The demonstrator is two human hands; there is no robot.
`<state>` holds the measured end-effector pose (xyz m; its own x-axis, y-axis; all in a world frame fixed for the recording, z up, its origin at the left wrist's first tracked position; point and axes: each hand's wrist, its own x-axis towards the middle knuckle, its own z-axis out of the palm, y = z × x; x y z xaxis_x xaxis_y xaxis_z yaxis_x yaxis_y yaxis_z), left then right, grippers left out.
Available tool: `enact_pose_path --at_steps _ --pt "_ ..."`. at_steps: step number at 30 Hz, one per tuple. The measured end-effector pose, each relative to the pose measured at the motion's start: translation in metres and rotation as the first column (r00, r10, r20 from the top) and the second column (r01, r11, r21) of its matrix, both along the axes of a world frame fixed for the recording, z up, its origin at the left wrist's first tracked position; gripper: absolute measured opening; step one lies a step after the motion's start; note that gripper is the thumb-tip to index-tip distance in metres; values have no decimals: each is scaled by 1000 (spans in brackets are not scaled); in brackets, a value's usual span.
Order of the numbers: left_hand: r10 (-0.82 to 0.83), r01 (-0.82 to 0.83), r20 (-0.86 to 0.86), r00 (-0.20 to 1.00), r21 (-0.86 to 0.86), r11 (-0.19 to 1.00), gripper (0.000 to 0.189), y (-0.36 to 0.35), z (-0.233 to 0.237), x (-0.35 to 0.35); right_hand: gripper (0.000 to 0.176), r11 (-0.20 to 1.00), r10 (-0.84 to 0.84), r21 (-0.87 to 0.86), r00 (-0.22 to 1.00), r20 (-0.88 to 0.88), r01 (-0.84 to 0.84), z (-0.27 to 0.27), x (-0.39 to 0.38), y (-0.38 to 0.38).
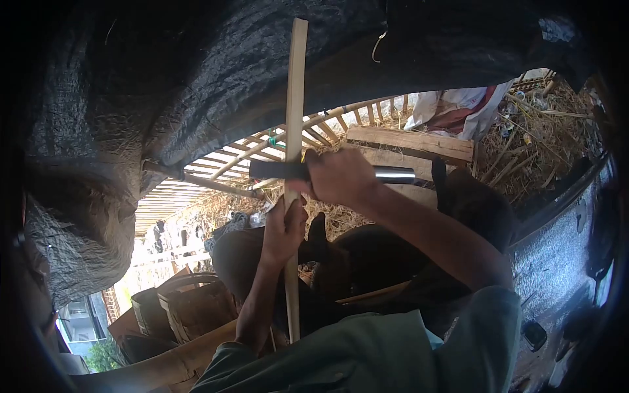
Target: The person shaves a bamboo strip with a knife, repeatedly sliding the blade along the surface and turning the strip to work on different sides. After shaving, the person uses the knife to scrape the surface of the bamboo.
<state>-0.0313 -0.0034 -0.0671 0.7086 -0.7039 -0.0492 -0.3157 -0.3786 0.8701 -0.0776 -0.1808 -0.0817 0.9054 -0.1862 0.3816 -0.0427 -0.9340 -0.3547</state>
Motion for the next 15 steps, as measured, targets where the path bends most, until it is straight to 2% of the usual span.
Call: enact_pose_path --at_steps 1,2,3,4,6,8,9,12,13,15 --pt "-21 22 -56 998 24 999 11 2 -2 -10 68 978 -204 19 975 -86 206 19 8 -23" --pt "-42 49 -113 993 53 997 15 10 -5 -22 67 962 -269 22 959 -89 272 25 18 -60" --pt "-76 75 -79 994 -16 997 16 10 -7 -30 66 960 -277 -48 961 -1 276 36 16 -84" --pt "-76 74 -161 984 -20 997 18 6 1 -31 57 957 -250 -126 962 107 262 35 12 -99" --pt "-19 -9 -353 936 -77 997 17 -1 1 -24 54 949 -279 -81 934 225 304 24 8 -110" --pt "-52 -7 -479 876 -121 993 17 -7 1 -14 52 953 -304 52 945 124 300 25 2 -102" --pt "-62 -35 -660 749 -133 991 18 -7 9 -11 51 945 -312 127 947 78 301 25 3 -95" --pt "-76 -7 -531 844 -152 988 23 -9 8 -12 50 969 -229 116 968 106 217 19 5 -76" --pt "-132 52 -489 863 -174 983 21 -5 4 -6 49 978 -200 93 971 129 189 17 5 -70" --pt "-58 2 -490 870 -114 993 30 -6 9 -2 49 984 -141 121 986 85 131 17 0 -59"
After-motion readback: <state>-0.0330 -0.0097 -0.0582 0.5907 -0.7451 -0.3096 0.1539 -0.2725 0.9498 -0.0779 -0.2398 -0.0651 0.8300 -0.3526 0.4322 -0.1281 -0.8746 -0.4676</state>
